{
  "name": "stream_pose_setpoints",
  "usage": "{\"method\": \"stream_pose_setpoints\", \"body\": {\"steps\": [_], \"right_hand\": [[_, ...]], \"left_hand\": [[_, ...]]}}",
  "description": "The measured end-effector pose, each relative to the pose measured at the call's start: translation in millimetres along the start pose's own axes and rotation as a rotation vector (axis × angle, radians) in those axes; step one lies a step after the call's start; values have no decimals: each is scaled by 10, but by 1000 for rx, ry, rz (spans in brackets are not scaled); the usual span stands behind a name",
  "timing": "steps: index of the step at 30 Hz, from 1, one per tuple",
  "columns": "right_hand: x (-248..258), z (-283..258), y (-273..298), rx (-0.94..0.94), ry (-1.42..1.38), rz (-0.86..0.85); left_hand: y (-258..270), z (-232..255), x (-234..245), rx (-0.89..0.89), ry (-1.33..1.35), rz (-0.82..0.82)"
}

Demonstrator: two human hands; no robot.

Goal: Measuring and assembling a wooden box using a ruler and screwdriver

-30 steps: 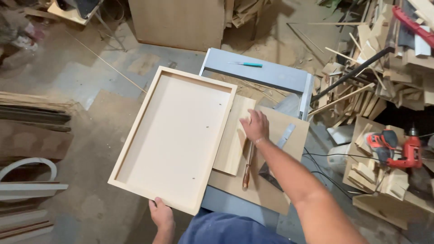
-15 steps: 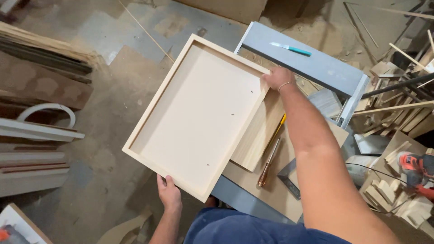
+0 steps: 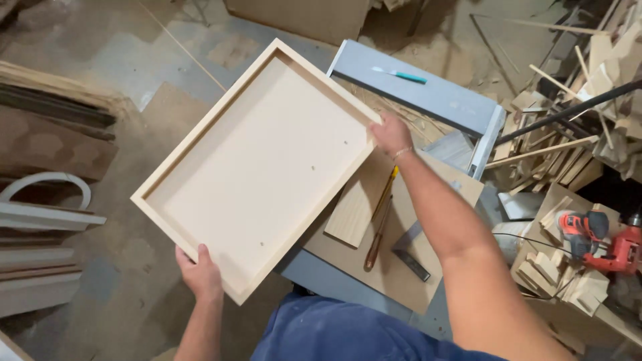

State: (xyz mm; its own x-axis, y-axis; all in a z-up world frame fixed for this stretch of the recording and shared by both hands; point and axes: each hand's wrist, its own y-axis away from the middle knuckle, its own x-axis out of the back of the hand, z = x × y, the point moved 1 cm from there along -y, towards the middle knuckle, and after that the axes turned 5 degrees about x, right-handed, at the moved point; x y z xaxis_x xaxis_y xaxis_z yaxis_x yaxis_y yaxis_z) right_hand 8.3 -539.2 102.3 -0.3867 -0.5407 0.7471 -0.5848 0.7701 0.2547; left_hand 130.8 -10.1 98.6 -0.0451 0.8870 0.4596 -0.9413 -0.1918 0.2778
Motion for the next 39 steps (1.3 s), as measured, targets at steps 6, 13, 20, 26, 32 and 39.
{"method": "stream_pose_setpoints", "body": {"steps": [6, 13, 20, 26, 32, 39], "right_hand": [[220, 247, 1366, -90, -203, -23], [207, 313, 2545, -68, -416, -129], [165, -371, 3269, -331, -410, 72], [-103, -456, 3570, -334, -509, 245], [-139, -537, 3722, -302, -519, 309], [-94, -585, 3776, -303, -483, 262]], "left_hand": [[-430, 552, 525, -147, -223, -159], [-615, 1491, 536, -125, -402, -459], [-1416, 1473, 81, -377, -377, -701], [-1648, 1682, -34, -484, -450, -699], [-1875, 1713, -143, -522, -661, -622], [-1720, 1697, 38, -354, -621, -556]]}}
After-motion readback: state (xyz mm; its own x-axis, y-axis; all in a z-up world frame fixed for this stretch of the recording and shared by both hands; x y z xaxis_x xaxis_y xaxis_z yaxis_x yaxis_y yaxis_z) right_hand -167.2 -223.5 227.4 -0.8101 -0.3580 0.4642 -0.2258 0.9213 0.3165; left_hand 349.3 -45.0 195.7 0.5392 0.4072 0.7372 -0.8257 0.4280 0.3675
